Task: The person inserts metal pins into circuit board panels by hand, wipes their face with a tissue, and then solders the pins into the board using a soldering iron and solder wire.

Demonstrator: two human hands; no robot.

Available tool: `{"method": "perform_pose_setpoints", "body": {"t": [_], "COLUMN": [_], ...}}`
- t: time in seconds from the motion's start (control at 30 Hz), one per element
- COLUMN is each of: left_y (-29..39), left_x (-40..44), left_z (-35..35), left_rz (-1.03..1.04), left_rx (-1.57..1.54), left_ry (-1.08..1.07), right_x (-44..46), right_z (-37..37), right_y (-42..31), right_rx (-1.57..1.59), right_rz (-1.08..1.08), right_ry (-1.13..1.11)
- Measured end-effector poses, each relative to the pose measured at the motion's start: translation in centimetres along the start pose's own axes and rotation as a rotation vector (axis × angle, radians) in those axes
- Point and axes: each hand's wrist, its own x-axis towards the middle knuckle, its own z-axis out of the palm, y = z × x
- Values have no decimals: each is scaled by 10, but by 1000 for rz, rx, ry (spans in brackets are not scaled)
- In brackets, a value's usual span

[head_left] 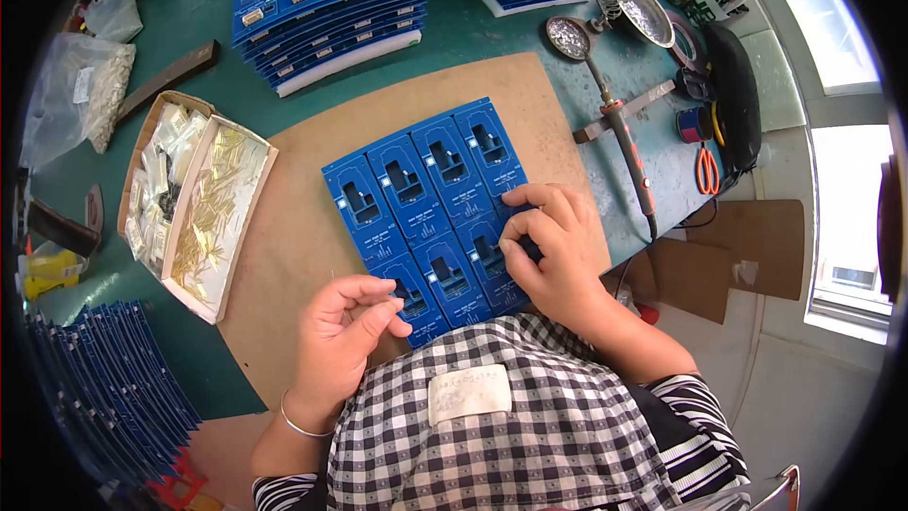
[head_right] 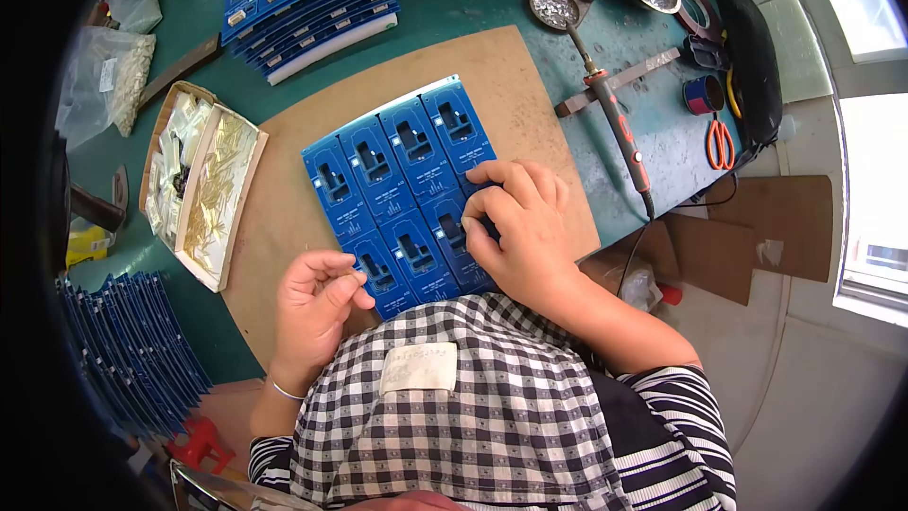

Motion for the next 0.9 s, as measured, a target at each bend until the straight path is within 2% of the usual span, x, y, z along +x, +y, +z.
{"method": "perform_pose_setpoints", "body": {"t": [0.4, 0.5, 0.6, 0.7, 0.9], "left_y": [-2, -4, -5, -5, -4], "left_x": [3, 3, 4, 4, 3], "left_z": [-2, -3, -4, -4, -3], "left_rz": [28, 43, 57, 61, 73], "left_rx": [-11, -12, -10, -8, 24], "left_ry": [-24, -33, -44, -46, -55], "right_x": [1, 1, -1, -3, -4], "right_z": [0, -1, 2, 6, 1], "right_y": [-9, -6, -3, -6, 1], "right_rx": [-153, -101, -105, -292, -275], "right_rz": [-93, -70, -104, -223, -295], "right_ry": [43, 44, 68, 131, 126]}}
